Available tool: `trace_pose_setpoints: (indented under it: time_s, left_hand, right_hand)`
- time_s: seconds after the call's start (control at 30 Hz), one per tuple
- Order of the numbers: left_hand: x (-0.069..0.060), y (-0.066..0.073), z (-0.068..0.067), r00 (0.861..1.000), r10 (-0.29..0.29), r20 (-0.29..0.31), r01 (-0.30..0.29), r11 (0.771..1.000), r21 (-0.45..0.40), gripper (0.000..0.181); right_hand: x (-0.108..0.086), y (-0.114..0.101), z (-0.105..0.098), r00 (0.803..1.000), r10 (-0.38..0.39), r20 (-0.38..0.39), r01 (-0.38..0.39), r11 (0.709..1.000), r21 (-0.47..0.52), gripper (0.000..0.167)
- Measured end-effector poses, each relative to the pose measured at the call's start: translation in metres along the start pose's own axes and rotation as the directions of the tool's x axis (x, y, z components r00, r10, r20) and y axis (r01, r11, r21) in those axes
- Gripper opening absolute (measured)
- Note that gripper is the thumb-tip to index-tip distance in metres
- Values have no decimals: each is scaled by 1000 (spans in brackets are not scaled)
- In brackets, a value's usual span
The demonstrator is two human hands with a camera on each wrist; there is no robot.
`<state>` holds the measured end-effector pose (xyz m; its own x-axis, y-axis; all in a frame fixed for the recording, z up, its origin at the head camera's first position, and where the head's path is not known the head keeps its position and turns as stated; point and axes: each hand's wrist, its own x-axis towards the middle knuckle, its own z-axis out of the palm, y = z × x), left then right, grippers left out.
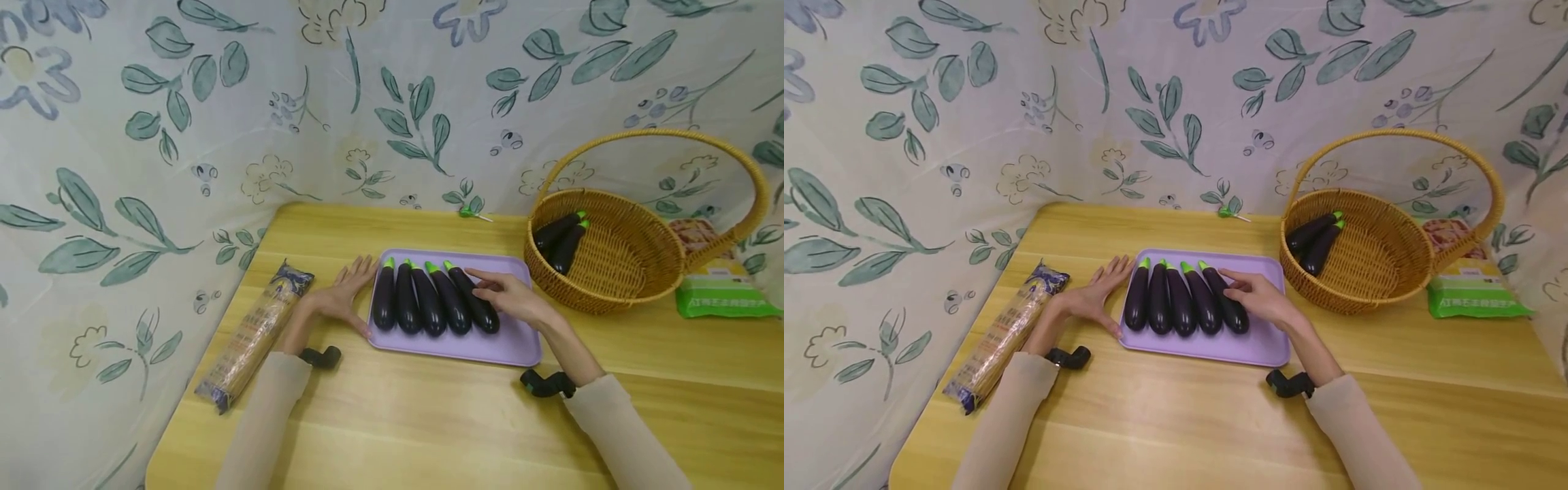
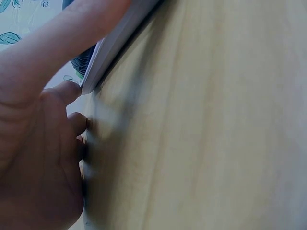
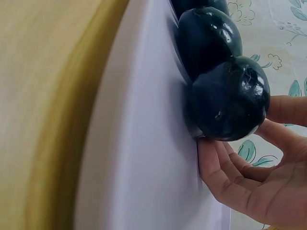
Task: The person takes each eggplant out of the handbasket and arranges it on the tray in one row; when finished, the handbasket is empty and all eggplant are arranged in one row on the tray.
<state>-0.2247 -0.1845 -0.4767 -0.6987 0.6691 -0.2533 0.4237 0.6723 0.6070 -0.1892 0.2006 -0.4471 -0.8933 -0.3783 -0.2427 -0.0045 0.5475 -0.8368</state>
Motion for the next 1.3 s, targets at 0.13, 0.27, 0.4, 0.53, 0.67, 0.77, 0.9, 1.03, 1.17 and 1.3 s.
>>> trace_pose_setpoints:
  time_s: [0.13,0.27,0.4,0.53,0.67,0.77,0.9,1.03,1.17,1.3]
  left_hand:
    - [2,1,-2,1000,-8,5,8,1000,-1,153]
    - [2,1,-3,1000,-15,6,15,1000,7,154]
    - [2,1,-3,1000,-18,1,18,1000,3,154]
    - [2,3,-3,1000,-22,1,22,1000,7,154]
    - [3,4,-3,1000,-12,-3,12,1000,6,153]
    - [4,4,-3,1000,-5,-4,5,1000,0,152]
    - [4,4,-3,1000,-1,-1,1,1000,0,152]
    - [1,3,-1,1000,-9,2,9,1000,-1,153]
    - [-2,1,0,1000,-16,4,16,1000,0,153]
    - [-1,1,0,1000,-11,6,11,1000,1,154]
  right_hand:
    - [-2,-2,-3,1000,-13,10,12,1000,21,56]
    - [-9,-8,-12,1000,-19,3,19,999,-26,58]
    - [-22,-15,-31,997,-57,-55,53,997,-62,59]
    - [-37,-19,-54,979,-105,-174,95,993,-66,58]
    - [-51,-17,-78,941,-93,-327,81,996,-48,59]
    - [-57,-11,-96,902,-37,-431,30,999,-24,60]
    - [-58,-2,-112,854,114,-507,-84,993,81,64]
    - [-52,10,-116,818,262,-512,-184,963,198,73]
    - [-46,19,-117,797,325,-509,-235,943,236,79]
    - [-42,28,-121,801,351,-486,-267,935,235,83]
